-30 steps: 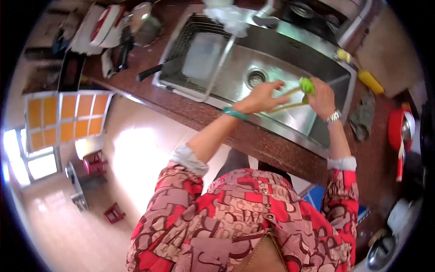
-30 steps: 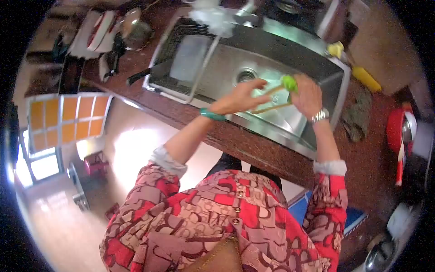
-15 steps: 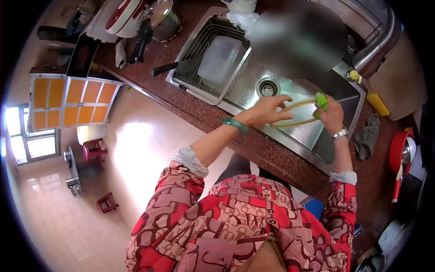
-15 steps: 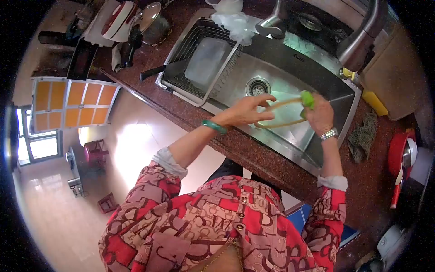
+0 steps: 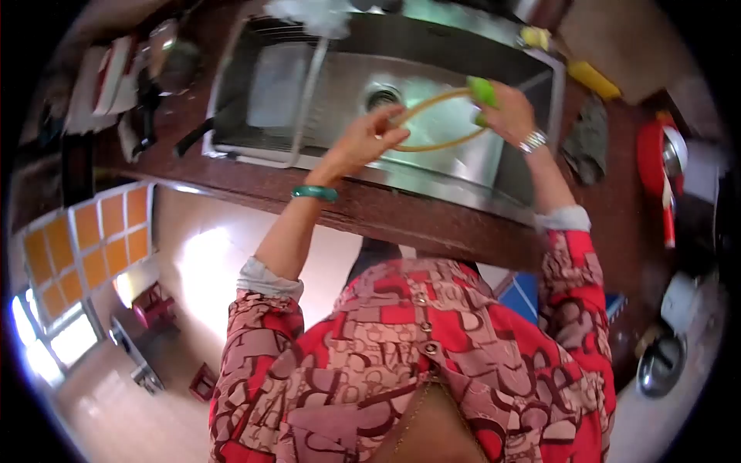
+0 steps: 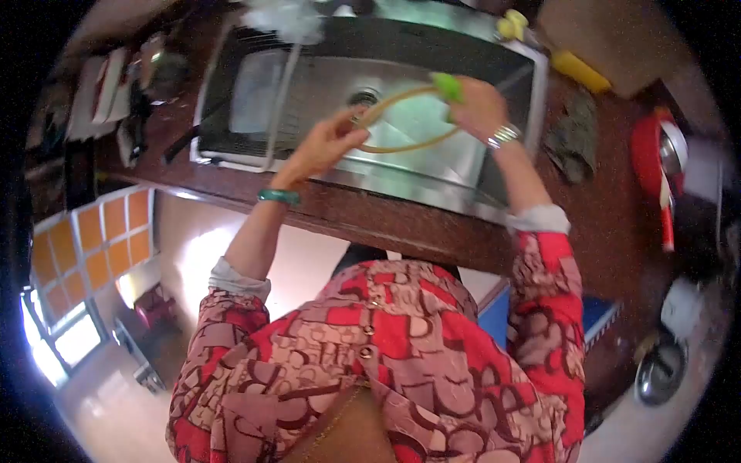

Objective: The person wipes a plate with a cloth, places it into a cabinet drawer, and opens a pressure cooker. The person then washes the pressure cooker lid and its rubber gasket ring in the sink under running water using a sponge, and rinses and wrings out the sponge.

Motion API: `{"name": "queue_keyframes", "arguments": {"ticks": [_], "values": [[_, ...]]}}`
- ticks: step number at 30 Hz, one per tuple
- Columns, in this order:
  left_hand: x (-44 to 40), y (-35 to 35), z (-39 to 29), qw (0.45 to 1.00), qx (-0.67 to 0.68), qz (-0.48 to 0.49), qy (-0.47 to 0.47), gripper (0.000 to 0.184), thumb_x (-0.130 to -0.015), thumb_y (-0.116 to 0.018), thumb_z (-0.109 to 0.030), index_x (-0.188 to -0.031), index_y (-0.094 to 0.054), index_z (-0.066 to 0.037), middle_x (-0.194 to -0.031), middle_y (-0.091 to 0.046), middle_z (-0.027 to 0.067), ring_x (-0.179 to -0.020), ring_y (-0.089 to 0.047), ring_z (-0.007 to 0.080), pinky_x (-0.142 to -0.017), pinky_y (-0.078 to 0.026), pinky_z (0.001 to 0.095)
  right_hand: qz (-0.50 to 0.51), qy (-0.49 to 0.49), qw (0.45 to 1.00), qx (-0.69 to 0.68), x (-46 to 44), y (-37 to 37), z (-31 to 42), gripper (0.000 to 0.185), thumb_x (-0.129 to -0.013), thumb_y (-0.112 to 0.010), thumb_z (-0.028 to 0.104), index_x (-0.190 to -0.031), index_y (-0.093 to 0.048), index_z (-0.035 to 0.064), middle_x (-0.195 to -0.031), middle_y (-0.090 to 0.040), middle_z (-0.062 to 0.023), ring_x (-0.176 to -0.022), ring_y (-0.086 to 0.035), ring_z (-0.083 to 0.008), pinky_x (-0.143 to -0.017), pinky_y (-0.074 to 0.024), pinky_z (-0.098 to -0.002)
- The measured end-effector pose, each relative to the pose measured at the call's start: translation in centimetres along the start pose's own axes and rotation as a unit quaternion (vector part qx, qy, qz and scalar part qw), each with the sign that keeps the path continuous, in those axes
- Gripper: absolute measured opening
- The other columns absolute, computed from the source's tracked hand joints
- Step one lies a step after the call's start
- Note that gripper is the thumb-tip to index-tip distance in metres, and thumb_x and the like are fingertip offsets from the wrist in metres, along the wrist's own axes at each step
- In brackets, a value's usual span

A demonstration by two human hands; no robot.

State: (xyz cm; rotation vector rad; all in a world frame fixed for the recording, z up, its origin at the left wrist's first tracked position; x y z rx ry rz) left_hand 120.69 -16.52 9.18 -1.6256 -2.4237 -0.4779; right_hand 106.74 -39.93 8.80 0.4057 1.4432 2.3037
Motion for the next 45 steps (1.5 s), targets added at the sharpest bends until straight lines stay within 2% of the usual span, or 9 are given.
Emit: {"name": "queue_keyframes", "arguments": {"ticks": [7,13,21,25,30,34,39,42,45], "values": [[-2.1,-3.6,-4.0,0.999,-0.001,0.029,-0.04,0.026,-0.09,-0.049,-0.024,-0.085,-0.059,-0.001,-0.069,-0.054,0.0017,-0.065,-0.052,0.0068,-0.054,-0.039,0.0207,-0.063,0.133,0.989,-0.03,-0.8,-0.4,3.8,0.031,-0.065,-0.058,0.017,-0.095,-0.057,0.0107,-0.091,-0.06,-0.0096,-0.086,-0.058,-0.0312,-0.072,-0.0475,-0.0395],[0.1,-0.3,-0.4,0.998,-0.035,0.047,-0.03,0.026,-0.088,-0.051,-0.024,-0.079,-0.057,0.0,-0.072,-0.055,0.0001,-0.073,-0.052,0.0064,-0.058,-0.039,0.0224,0.013,-0.08,0.995,0.049,-0.2,-0.3,-3.7,0.026,-0.075,-0.061,0.033,-0.091,-0.061,0.0126,-0.082,-0.063,-0.0158,-0.076,-0.06,-0.0355,-0.063,-0.0488,-0.0443],[-2.4,-4.1,-3.9,0.999,0.013,0.015,-0.044,0.023,-0.089,-0.052,-0.024,-0.087,-0.057,-0.002,-0.078,-0.056,0.0013,-0.068,-0.055,0.0086,-0.06,-0.043,0.0232,-0.059,0.124,0.988,-0.068,-0.6,-1.5,3.6,0.031,-0.066,-0.06,0.017,-0.096,-0.057,0.0106,-0.092,-0.06,-0.0117,-0.085,-0.057,-0.0328,-0.071,-0.0469,-0.0397],[-0.1,-0.3,-2.8,0.995,0.096,-0.028,-0.012,0.024,-0.091,-0.05,-0.028,-0.081,-0.052,-0.006,-0.069,-0.047,-0.0026,-0.058,-0.047,0.0076,-0.056,-0.041,0.0229,-0.039,-0.059,0.993,-0.09,-0.3,-0.9,-4.6,0.029,-0.077,-0.064,0.028,-0.1,-0.058,0.0108,-0.084,-0.063,-0.0117,-0.079,-0.061,-0.0289,-0.068,-0.0477,-0.0353],[-1.1,3.4,0.2,0.98,0.128,-0.152,-0.019,0.026,-0.09,-0.05,-0.031,-0.08,-0.055,-0.008,-0.058,-0.043,-0.0049,-0.048,-0.039,0.0033,-0.045,-0.035,0.0185,0.1,-0.296,0.695,-0.648,3.4,-4.3,-8.9,0.032,-0.074,-0.064,0.011,-0.102,-0.054,0.0004,-0.097,-0.059,-0.0092,-0.088,-0.06,-0.0212,-0.077,-0.0503,-0.0348],[-2.1,0.1,-1.1,0.999,-0.028,-0.026,0.015,0.028,-0.088,-0.051,-0.031,-0.076,-0.057,-0.006,-0.062,-0.048,-0.0037,-0.054,-0.041,0.0041,-0.047,-0.035,0.0217,0.007,-0.11,0.981,-0.162,2.6,-5.0,-5.2,0.085,-0.059,-0.076,0.02,-0.131,-0.032,0.0032,-0.12,-0.048,-0.0185,-0.112,-0.046,-0.0317,-0.096,-0.0373,-0.0378],[-4.2,-3.1,-3.5,0.994,-0.056,0.069,-0.061,0.032,-0.086,-0.055,-0.035,-0.082,-0.057,-0.003,-0.065,-0.043,-0.0063,-0.06,-0.039,0.0044,-0.049,-0.032,0.0224,-0.11,0.16,0.98,-0.035,1.8,0.0,5.4,0.059,-0.062,-0.073,0.019,-0.115,-0.051,0.0094,-0.119,-0.05,-0.0134,-0.114,-0.045,-0.0307,-0.093,-0.0389,-0.0377],[-5.1,-3.0,-5.1,0.991,-0.113,0.008,-0.075,0.028,-0.082,-0.059,-0.03,-0.088,-0.057,-0.002,-0.074,-0.048,-0.0004,-0.068,-0.044,0.0109,-0.057,-0.037,0.0263,0.032,0.017,0.989,-0.144,1.2,1.2,3.8,0.028,-0.07,-0.069,0.02,-0.091,-0.059,0.004,-0.087,-0.063,-0.0127,-0.085,-0.06,-0.0227,-0.072,-0.0466,-0.0332],[-6.3,-0.4,-9.0,0.911,-0.195,-0.243,-0.27,0.03,-0.073,-0.065,-0.02,-0.097,-0.054,-0.004,-0.091,-0.051,0.0085,-0.084,-0.047,0.0235,-0.071,-0.039,0.0338,-0.089,-0.013,0.968,-0.234,1.5,3.1,1.8,0.023,-0.076,-0.063,0.024,-0.078,-0.058,0.0009,-0.06,-0.057,-0.0135,-0.057,-0.059,-0.0249,-0.055,-0.0453,-0.0342]]}}
Point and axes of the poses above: each hand's wrist, its own x-axis away from the middle knuckle, its own y-axis out of the back of the hand, z = x × y, the point moved 2 cm from there along -x, towards the middle knuckle
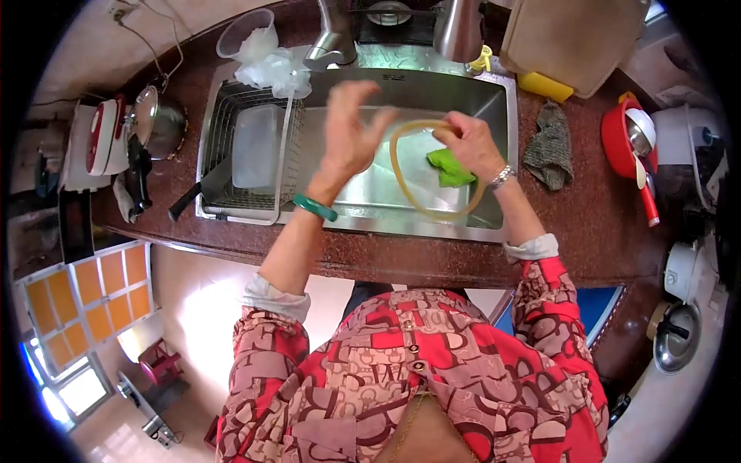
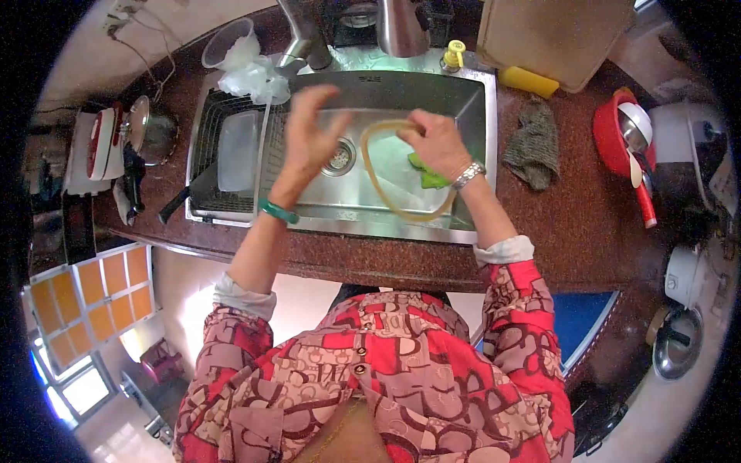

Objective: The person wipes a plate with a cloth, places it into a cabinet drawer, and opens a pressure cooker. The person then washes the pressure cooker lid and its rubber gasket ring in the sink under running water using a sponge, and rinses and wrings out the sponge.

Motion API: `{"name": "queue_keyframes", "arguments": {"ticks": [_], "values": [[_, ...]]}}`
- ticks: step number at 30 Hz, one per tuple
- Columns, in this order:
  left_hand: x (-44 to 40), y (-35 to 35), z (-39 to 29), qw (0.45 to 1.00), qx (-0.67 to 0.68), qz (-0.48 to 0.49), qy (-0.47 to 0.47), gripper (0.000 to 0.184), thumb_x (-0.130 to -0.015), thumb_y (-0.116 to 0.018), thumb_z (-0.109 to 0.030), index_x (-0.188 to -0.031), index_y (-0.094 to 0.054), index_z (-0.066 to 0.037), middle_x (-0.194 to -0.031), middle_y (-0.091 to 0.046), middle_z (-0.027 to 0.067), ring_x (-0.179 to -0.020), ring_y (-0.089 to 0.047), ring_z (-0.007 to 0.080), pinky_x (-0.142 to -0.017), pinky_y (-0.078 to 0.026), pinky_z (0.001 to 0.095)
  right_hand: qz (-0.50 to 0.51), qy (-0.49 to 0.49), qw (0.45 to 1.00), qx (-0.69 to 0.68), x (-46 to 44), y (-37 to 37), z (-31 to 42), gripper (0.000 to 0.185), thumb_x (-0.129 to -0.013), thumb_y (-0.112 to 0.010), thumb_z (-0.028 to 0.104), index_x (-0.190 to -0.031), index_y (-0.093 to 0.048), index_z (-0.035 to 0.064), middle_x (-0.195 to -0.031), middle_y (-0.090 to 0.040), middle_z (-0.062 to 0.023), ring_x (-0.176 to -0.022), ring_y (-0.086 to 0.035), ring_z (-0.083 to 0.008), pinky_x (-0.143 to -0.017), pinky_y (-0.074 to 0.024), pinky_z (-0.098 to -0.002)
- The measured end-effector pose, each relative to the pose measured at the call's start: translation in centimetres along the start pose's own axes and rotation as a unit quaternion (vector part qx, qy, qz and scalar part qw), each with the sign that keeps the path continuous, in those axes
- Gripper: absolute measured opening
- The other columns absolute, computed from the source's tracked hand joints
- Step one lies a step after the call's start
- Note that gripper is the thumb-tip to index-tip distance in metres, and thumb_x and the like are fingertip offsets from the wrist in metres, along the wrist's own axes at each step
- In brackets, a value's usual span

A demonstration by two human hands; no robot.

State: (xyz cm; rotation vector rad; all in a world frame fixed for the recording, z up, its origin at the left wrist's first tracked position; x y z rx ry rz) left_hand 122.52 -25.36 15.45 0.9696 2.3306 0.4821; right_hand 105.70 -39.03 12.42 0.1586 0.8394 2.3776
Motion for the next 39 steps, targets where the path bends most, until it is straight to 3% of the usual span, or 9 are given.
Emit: {"name": "queue_keyframes", "arguments": {"ticks": [4,14,20,24,26,28,33,36,39], "values": [[-5.9,2.3,-1.1,0.939,-0.203,-0.212,-0.179,0.032,-0.073,-0.064,-0.016,-0.102,-0.054,-0.006,-0.101,-0.054,0.0151,-0.096,-0.05,0.0325,-0.078,-0.042,0.0412,0.019,-0.003,1.0,-0.02,-0.3,2.1,0.0,0.021,-0.079,-0.06,0.022,-0.081,-0.06,0.0011,-0.065,-0.058,-0.0139,-0.058,-0.057,-0.0201,-0.056,-0.0442,-0.0301],[-4.6,2.9,4.5,0.995,-0.098,-0.025,-0.007,0.014,-0.082,-0.058,-0.019,-0.085,-0.06,-0.006,-0.083,-0.059,0.0117,-0.068,-0.057,0.0274,-0.062,-0.044,0.0344,0.009,0.017,0.998,-0.064,-2.3,3.5,0.2,0.024,-0.08,-0.058,0.024,-0.082,-0.061,0.0005,-0.059,-0.054,-0.0088,-0.052,-0.048,-0.012,-0.05,-0.0402,-0.0272],[0.1,-0.4,0.9,0.951,-0.201,-0.131,-0.195,0.035,-0.07,-0.069,-0.018,-0.101,-0.057,-0.007,-0.117,-0.05,0.0149,-0.109,-0.048,0.0315,-0.088,-0.041,0.0373,0.009,0.055,0.998,-0.04,-4.5,4.0,0.1,0.028,-0.079,-0.061,0.028,-0.083,-0.063,0.0007,-0.056,-0.054,-0.0034,-0.053,-0.047,-0.0072,-0.049,-0.0398,-0.0261],[2.1,-5.8,3.4,0.999,0.02,-0.027,-0.015,0.038,-0.072,-0.07,-0.023,-0.102,-0.056,-0.006,-0.109,-0.054,0.0122,-0.101,-0.052,0.028,-0.086,-0.042,0.0383,0.028,-0.031,0.988,-0.149,-4.6,3.1,1.0,0.03,-0.079,-0.065,0.028,-0.065,-0.062,0.002,-0.055,-0.053,0.0025,-0.052,-0.045,-0.0031,-0.047,-0.0365,-0.0198],[2.5,-9.1,7.8,0.839,0.389,0.134,0.356,0.039,-0.076,-0.067,-0.035,-0.102,-0.054,-0.009,-0.114,-0.051,0.0111,-0.104,-0.051,0.0194,-0.075,-0.044,0.0317,0.048,-0.079,0.973,-0.212,-4.4,2.6,1.5,0.031,-0.08,-0.064,0.029,-0.063,-0.059,0.0041,-0.057,-0.055,-0.0003,-0.052,-0.049,-0.0048,-0.051,-0.0394,-0.0197],[2.8,-10.8,7.3,0.851,0.36,0.105,0.369,0.035,-0.08,-0.062,-0.042,-0.095,-0.055,-0.011,-0.096,-0.058,0.005,-0.09,-0.056,0.0149,-0.067,-0.042,0.0263,-0.001,-0.123,0.935,-0.334,-4.4,1.3,0.6,0.029,-0.078,-0.066,0.028,-0.063,-0.058,0.0045,-0.055,-0.054,-0.0007,-0.05,-0.051,-0.0072,-0.049,-0.04,-0.0209],[2.8,-18.1,10.4,0.608,0.666,0.175,0.394,0.031,-0.081,-0.058,-0.04,-0.084,-0.055,-0.009,-0.076,-0.054,0.0015,-0.068,-0.051,0.0113,-0.058,-0.039,0.0215,-0.146,-0.157,0.824,-0.524,-3.4,-4.3,-2.7,0.03,-0.074,-0.069,0.029,-0.061,-0.056,0.0047,-0.051,-0.052,-0.0016,-0.044,-0.049,-0.0095,-0.04,-0.0362,-0.0221],[2.0,-18.1,4.8,0.583,0.667,0.076,0.458,0.026,-0.085,-0.053,-0.035,-0.084,-0.054,-0.009,-0.079,-0.055,0.0016,-0.068,-0.052,0.0116,-0.061,-0.045,0.0265,-0.252,-0.146,0.938,-0.186,-2.6,-6.7,-5.3,0.037,-0.079,-0.06,0.034,-0.065,-0.056,0.0002,-0.054,-0.056,-0.0099,-0.048,-0.054,-0.0199,-0.047,-0.0421,-0.0318],[2.8,-16.4,4.0,0.717,0.516,0.103,0.457,0.015,-0.087,-0.05,-0.024,-0.085,-0.054,-0.009,-0.082,-0.058,0.0015,-0.069,-0.056,0.0131,-0.065,-0.047,0.029,-0.267,-0.111,0.957,0.0,-2.9,-5.5,-8.4,0.027,-0.08,-0.058,0.027,-0.074,-0.058,0.0008,-0.066,-0.058,-0.0198,-0.061,-0.057,-0.0349,-0.056,-0.0438,-0.0399]]}}
Point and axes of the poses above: each hand's wrist, its own x-axis away from the middle knuckle, its own y-axis out of the back of the hand, z = x × y, the point moved 2 cm from there along -x, towards the middle knuckle
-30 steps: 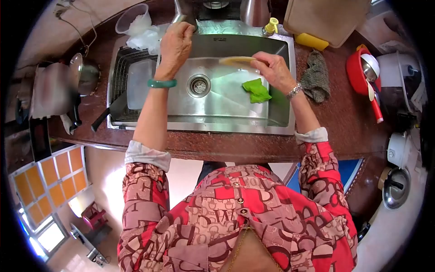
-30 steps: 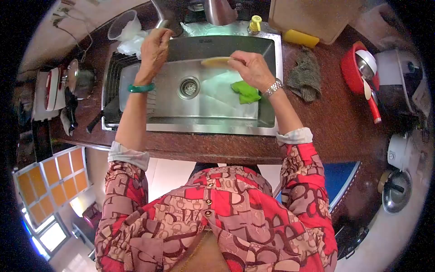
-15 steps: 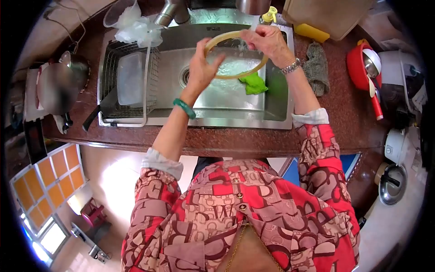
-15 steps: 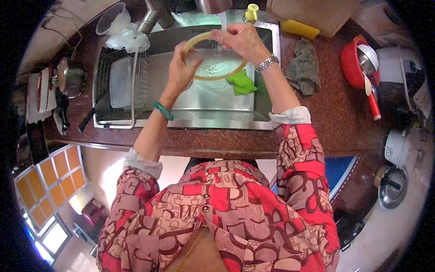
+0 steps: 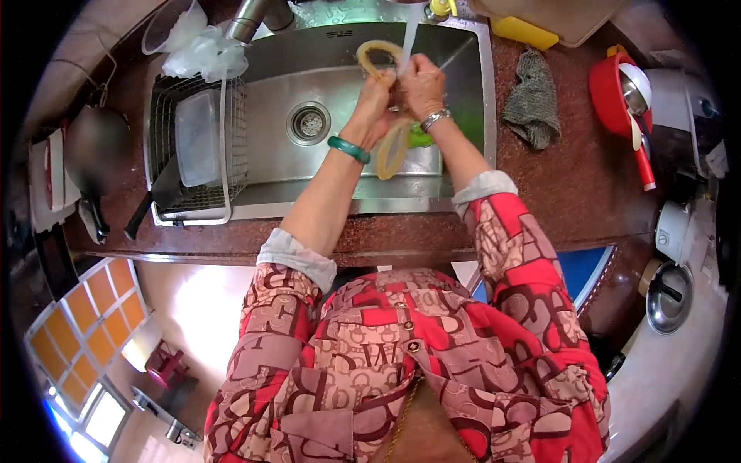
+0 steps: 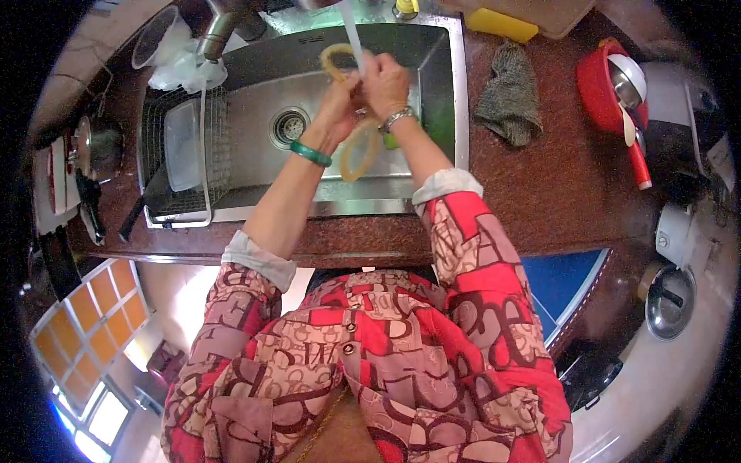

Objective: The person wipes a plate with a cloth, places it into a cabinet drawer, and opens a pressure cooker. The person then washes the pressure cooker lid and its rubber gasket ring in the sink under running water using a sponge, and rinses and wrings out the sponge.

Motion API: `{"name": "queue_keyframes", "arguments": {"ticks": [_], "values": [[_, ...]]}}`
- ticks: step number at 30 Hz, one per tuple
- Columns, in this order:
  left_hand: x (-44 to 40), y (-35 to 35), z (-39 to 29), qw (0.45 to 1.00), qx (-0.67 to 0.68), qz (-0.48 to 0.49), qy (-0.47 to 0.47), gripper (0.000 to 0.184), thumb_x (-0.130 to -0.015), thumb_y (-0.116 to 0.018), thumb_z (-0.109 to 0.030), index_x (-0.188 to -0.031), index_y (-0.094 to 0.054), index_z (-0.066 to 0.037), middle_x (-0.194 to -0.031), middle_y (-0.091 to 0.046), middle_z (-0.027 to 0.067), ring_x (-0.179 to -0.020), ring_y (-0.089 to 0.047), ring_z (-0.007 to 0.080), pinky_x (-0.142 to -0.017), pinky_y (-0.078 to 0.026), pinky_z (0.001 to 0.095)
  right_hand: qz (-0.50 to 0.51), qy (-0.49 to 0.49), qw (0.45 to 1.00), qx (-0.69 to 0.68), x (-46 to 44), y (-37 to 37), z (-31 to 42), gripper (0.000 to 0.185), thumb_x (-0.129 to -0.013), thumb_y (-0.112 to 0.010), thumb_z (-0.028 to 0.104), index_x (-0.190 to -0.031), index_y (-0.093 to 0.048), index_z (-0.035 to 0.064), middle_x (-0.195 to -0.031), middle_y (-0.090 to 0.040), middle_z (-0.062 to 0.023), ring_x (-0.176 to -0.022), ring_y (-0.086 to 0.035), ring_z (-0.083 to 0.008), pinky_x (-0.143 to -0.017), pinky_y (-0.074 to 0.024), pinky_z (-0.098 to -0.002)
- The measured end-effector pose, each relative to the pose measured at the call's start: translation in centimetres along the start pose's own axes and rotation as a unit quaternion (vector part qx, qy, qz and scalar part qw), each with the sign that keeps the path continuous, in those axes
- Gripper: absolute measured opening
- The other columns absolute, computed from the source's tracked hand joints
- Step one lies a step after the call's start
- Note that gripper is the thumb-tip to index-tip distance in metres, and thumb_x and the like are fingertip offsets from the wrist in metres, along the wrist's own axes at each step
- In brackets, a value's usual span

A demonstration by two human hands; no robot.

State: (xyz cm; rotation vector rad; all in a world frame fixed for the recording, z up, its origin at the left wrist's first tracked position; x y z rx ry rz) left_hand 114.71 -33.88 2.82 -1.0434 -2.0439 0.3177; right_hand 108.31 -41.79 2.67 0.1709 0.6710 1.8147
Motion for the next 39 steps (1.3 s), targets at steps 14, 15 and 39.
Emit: {"name": "queue_keyframes", "arguments": {"ticks": [14,15,39], "values": [[-2.1,1.1,-4.4,0.945,-0.277,0.093,-0.145,0.013,-0.073,-0.06,-0.006,-0.085,-0.062,-0.003,-0.072,-0.056,0.0007,-0.065,-0.05,0.0088,-0.06,-0.041,0.0218,0.153,0.145,0.972,0.107,-3.1,5.2,3.4,0.023,-0.072,-0.057,0.023,-0.09,-0.064,0.0099,-0.086,-0.063,-0.0152,-0.08,-0.059,-0.0343,-0.07,-0.0477,-0.0403],[-2.1,0.6,-4.7,0.946,-0.254,0.12,-0.163,0.013,-0.074,-0.059,-0.004,-0.086,-0.062,-0.003,-0.073,-0.056,0.0004,-0.065,-0.05,0.0087,-0.059,-0.041,0.021,0.151,0.181,0.961,0.144,-3.2,5.6,4.7,0.023,-0.071,-0.058,0.022,-0.089,-0.064,0.01,-0.087,-0.062,-0.015,-0.081,-0.059,-0.0341,-0.071,-0.0477,-0.0406],[6.3,5.5,-12.3,0.892,-0.362,0.037,-0.269,0.035,-0.074,-0.071,-0.027,-0.097,-0.061,-0.003,-0.082,-0.06,-0.0006,-0.078,-0.054,0.0083,-0.066,-0.041,0.02,0.263,0.142,0.941,-0.159,-3.0,9.6,10.0,0.021,-0.074,-0.066,0.016,-0.091,-0.065,0.0044,-0.08,-0.066,-0.0095,-0.07,-0.064,-0.0188,-0.065,-0.0497,-0.0287]]}}
Point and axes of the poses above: each hand's wrist, its own x-axis away from the middle knuckle, its own y-axis out of the back of the hand, z = x × y, the point moved 2 cm from there along -x, towards the middle knuckle
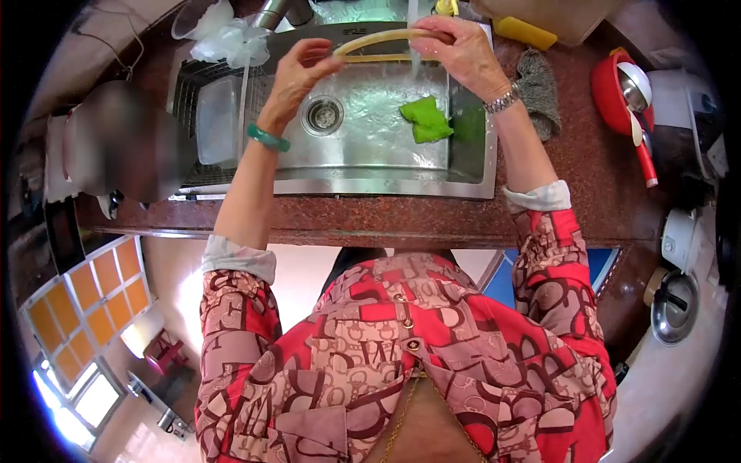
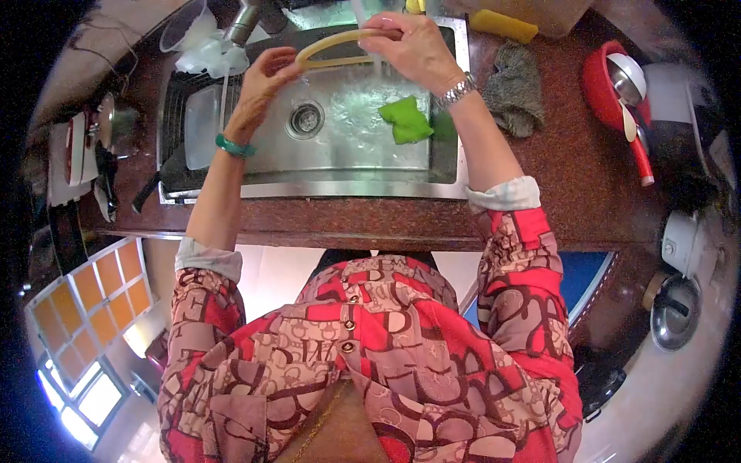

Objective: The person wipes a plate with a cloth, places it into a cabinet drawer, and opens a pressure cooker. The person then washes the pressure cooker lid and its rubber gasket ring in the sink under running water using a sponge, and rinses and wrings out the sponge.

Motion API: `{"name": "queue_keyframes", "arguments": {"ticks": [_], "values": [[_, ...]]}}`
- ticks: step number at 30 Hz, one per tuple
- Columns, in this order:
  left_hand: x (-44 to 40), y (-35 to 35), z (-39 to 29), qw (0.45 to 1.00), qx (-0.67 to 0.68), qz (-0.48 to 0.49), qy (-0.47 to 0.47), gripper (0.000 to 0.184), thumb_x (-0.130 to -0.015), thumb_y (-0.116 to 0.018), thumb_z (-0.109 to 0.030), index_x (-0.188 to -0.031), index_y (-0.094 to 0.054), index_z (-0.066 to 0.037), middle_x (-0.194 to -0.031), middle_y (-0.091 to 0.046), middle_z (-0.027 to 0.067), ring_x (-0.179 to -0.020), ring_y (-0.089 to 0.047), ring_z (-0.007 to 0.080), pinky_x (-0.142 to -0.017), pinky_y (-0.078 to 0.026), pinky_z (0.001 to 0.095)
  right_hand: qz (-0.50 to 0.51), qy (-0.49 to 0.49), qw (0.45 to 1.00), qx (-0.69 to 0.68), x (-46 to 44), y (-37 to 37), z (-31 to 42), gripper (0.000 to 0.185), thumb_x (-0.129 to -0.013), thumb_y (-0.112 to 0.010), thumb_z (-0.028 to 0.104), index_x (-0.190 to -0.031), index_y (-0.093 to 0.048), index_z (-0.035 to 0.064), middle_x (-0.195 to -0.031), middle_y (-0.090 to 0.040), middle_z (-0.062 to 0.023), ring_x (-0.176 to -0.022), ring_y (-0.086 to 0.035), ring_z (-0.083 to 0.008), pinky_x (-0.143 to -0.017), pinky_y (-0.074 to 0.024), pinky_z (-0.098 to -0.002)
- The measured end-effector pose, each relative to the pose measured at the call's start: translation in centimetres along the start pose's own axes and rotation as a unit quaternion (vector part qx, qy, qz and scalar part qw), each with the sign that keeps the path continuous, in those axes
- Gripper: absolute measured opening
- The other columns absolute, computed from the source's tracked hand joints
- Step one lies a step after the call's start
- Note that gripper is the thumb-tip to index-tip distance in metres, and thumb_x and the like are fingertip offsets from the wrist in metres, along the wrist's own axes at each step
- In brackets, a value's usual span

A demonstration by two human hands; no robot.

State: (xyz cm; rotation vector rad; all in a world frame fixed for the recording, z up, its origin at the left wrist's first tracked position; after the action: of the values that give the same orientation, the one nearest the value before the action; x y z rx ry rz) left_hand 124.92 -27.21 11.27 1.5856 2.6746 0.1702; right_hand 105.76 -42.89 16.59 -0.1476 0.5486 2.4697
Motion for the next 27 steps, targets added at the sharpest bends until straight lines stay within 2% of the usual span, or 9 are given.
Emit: {"name": "queue_keyframes", "arguments": {"ticks": [1,5,8,10,14,17,22,24,27], "values": [[0.1,1.1,-0.4,0.998,0.007,-0.055,0.007,0.034,-0.077,-0.068,-0.029,-0.097,-0.061,-0.003,-0.084,-0.061,0.0007,-0.079,-0.055,0.0092,-0.067,-0.042,0.0205,-0.019,0.025,0.999,0.018,0.5,0.0,1.0,0.02,-0.077,-0.066,0.014,-0.093,-0.064,0.0016,-0.079,-0.065,-0.0059,-0.071,-0.061,-0.0114,-0.065,-0.0482,-0.0238],[-0.4,3.7,-1.4,0.989,0.04,-0.141,0.021,0.033,-0.084,-0.059,-0.034,-0.091,-0.063,-0.002,-0.08,-0.062,0.003,-0.073,-0.056,0.0095,-0.064,-0.043,0.0214,0.035,0.053,0.992,0.106,3.9,-2.6,0.7,0.013,-0.078,-0.062,0.019,-0.086,-0.065,0.009,-0.064,-0.058,-0.0075,-0.063,-0.056,-0.0174,-0.06,-0.0456,-0.0285],[-0.8,4.2,-1.5,0.985,0.037,-0.17,0.009,0.04,-0.086,-0.054,-0.039,-0.078,-0.065,-0.001,-0.073,-0.062,0.0035,-0.067,-0.056,0.0099,-0.059,-0.043,0.0214,0.333,-0.053,0.912,0.232,9.0,-5.7,0.7,0.016,-0.081,-0.06,0.019,-0.08,-0.06,0.0029,-0.071,-0.059,-0.0095,-0.063,-0.052,-0.0167,-0.061,-0.0435,-0.0288],[-1.2,4.1,-1.5,0.984,-0.007,-0.175,0.013,0.043,-0.085,-0.055,-0.041,-0.073,-0.065,-0.001,-0.07,-0.062,0.0042,-0.063,-0.055,0.0103,-0.056,-0.042,0.0214,0.438,-0.08,0.887,0.125,10.5,-6.1,1.5,0.017,-0.081,-0.059,0.019,-0.081,-0.06,0.0016,-0.065,-0.056,-0.0111,-0.059,-0.05,-0.0195,-0.058,-0.042,-0.029],[-1.1,3.9,-0.7,0.987,-0.012,-0.157,-0.005,0.044,-0.085,-0.051,-0.044,-0.078,-0.064,-0.003,-0.075,-0.061,0.0039,-0.067,-0.054,0.0112,-0.059,-0.042,0.024,0.21,-0.155,0.955,0.138,9.1,-2.4,4.2,0.018,-0.082,-0.057,0.018,-0.088,-0.062,0.0019,-0.067,-0.059,-0.0074,-0.062,-0.054,-0.0138,-0.057,-0.0426,-0.0297],[-0.8,2.2,1.4,0.995,-0.001,-0.102,0.004,0.046,-0.086,-0.046,-0.048,-0.085,-0.063,-0.005,-0.082,-0.059,0.0036,-0.075,-0.052,0.0123,-0.063,-0.041,0.0264,0.069,-0.102,0.99,0.071,9.6,-2.0,3.5,0.016,-0.082,-0.058,0.021,-0.082,-0.062,0.0055,-0.067,-0.059,-0.0106,-0.064,-0.056,-0.0181,-0.06,-0.0453,-0.0306],[3.5,-3.1,6.1,0.989,0.006,0.114,0.099,0.056,-0.087,-0.036,-0.057,-0.099,-0.062,-0.008,-0.1,-0.057,0.0051,-0.094,-0.05,0.0177,-0.075,-0.04,0.0334,0.249,-0.113,0.936,0.221,12.3,-3.5,2.8,0.019,-0.08,-0.058,0.026,-0.081,-0.063,0.007,-0.074,-0.061,-0.0138,-0.071,-0.059,-0.027,-0.065,-0.0453,-0.0365],[5.2,-4.8,6.9,0.971,-0.008,0.2,0.132,0.065,-0.086,-0.029,-0.063,-0.104,-0.061,-0.009,-0.112,-0.056,0.0076,-0.108,-0.046,0.024,-0.084,-0.038,0.0401,0.249,-0.091,0.945,0.191,11.8,-2.5,3.7,0.019,-0.078,-0.06,0.019,-0.091,-0.062,0.0051,-0.075,-0.061,-0.0149,-0.066,-0.058,-0.0236,-0.062,-0.0443,-0.0326],[6.8,-7.2,5.4,0.96,0.029,0.238,0.144,0.067,-0.087,-0.023,-0.062,-0.099,-0.065,-0.011,-0.104,-0.059,0.0064,-0.101,-0.049,0.021,-0.083,-0.038,0.0369,0.195,-0.134,0.959,0.157,10.0,0.9,5.4,0.017,-0.08,-0.059,0.015,-0.091,-0.062,0.0034,-0.068,-0.059,-0.0049,-0.064,-0.054,-0.0113,-0.06,-0.0435,-0.0274]]}}
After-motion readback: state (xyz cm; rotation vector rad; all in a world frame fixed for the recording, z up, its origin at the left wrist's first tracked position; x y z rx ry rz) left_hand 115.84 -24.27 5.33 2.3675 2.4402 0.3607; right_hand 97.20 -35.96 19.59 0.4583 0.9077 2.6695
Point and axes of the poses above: each hand's wrist, its own x-axis away from the middle knuckle, its own y-axis out of the back of the hand, z = x × y, the point moved 2 cm from there along -x, towards the middle knuckle
